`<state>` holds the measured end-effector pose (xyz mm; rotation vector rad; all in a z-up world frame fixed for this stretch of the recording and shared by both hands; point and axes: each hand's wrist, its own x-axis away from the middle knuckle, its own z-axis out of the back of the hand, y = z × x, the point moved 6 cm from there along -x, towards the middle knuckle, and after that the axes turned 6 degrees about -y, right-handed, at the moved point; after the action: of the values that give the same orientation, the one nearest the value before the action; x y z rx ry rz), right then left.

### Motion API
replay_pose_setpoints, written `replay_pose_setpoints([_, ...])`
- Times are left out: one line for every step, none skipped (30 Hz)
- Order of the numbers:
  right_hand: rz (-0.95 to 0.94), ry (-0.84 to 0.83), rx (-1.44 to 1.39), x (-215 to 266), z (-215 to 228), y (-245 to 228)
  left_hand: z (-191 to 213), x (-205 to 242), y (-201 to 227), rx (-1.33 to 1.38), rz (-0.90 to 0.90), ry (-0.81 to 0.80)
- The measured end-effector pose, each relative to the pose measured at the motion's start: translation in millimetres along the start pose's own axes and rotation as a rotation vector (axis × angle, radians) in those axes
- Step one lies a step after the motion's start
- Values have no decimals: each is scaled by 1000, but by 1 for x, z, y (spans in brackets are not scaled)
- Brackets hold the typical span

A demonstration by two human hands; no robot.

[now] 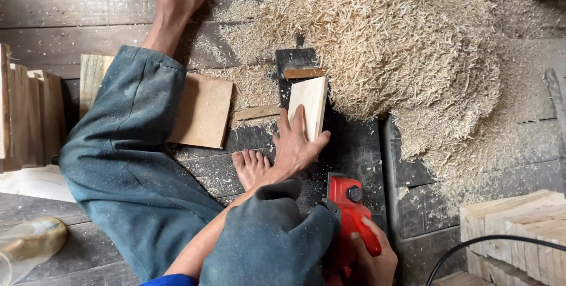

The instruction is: Using an electric hand planer to smooth the surface of small wooden boards while sitting on the floor.

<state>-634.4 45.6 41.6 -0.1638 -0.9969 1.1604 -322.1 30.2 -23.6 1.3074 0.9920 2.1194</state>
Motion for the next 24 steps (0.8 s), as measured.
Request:
replay_pose_setpoints([-3, 0, -2, -1, 1, 5, 3, 3, 3, -3, 1, -2])
replay_pose_setpoints([5, 0, -5, -3, 2, 9, 4, 6, 4, 42, 42, -42])
replay_pose_setpoints([16, 2, -8, -6, 3, 13, 4, 9, 6, 90, 80, -81])
replay_pose_setpoints([18, 3, -9, -6, 4, 12, 10, 11, 7, 89, 77, -82])
replay_pose_setpoints([6, 9, -1, -5, 5, 12, 12, 15, 5, 153, 121, -121])
replay_pose_setpoints([-5, 15, 8, -4, 5, 13, 15, 18, 2, 216, 165, -160])
replay_pose_setpoints([-9, 15, 5, -6, 6, 16, 12, 17, -4, 213, 167, -162])
replay_pose_setpoints([-5, 12, 33, -7, 6, 19, 14, 15, -7, 179, 103, -117])
replay_pose_setpoints([0, 9, 63, -10, 8, 22, 14, 14, -11, 149, 39, -71])
replay_pose_setpoints([-2, 9, 65, -10, 7, 24, 9, 8, -15, 150, 41, -72])
replay_pose_setpoints([-4, 1, 52, -10, 7, 26, 8, 2, -11, 116, -70, -27])
replay_pose_setpoints([-6, -7, 40, -10, 6, 27, 7, -3, -7, 82, -180, 19])
replay_pose_setpoints([-1, -9, 44, -12, 7, 30, 7, -6, -4, 87, -181, 24])
replay_pose_setpoints([-6, 8, 66, -12, 9, 33, 9, -8, 2, 98, -228, 63])
replay_pose_setpoints([-12, 22, 83, -13, 9, 37, 12, -10, 7, 103, -276, 103])
replay_pose_setpoints([-7, 18, 82, -18, 13, 40, 24, -6, 19, 102, -277, 109])
replay_pose_setpoints([45, 14, 151, -21, 14, 42, 31, -4, 19, 193, -111, 27])
replay_pose_setpoints([97, 10, 219, -24, 14, 45, 36, -1, 20, 284, 55, -56])
replay_pose_setpoints([88, 8, 216, -22, 13, 40, 32, -18, 6, 277, 62, -60])
replay_pose_setpoints([55, -13, 203, -20, 11, 37, 34, -35, -4, 272, -22, 30])
replay_pose_setpoints([23, -33, 191, -19, 10, 34, 36, -52, -14, 267, -108, 119])
replay_pose_setpoints([15, -36, 189, -15, 10, 34, 49, -47, -3, 261, -103, 115])
replay_pose_setpoints([56, -35, 164, -13, 7, 30, 62, -45, 4, 440, -17, 99])
replay_pose_setpoints([98, -35, 138, -11, 5, 25, 73, -43, 12, 617, 69, 83])
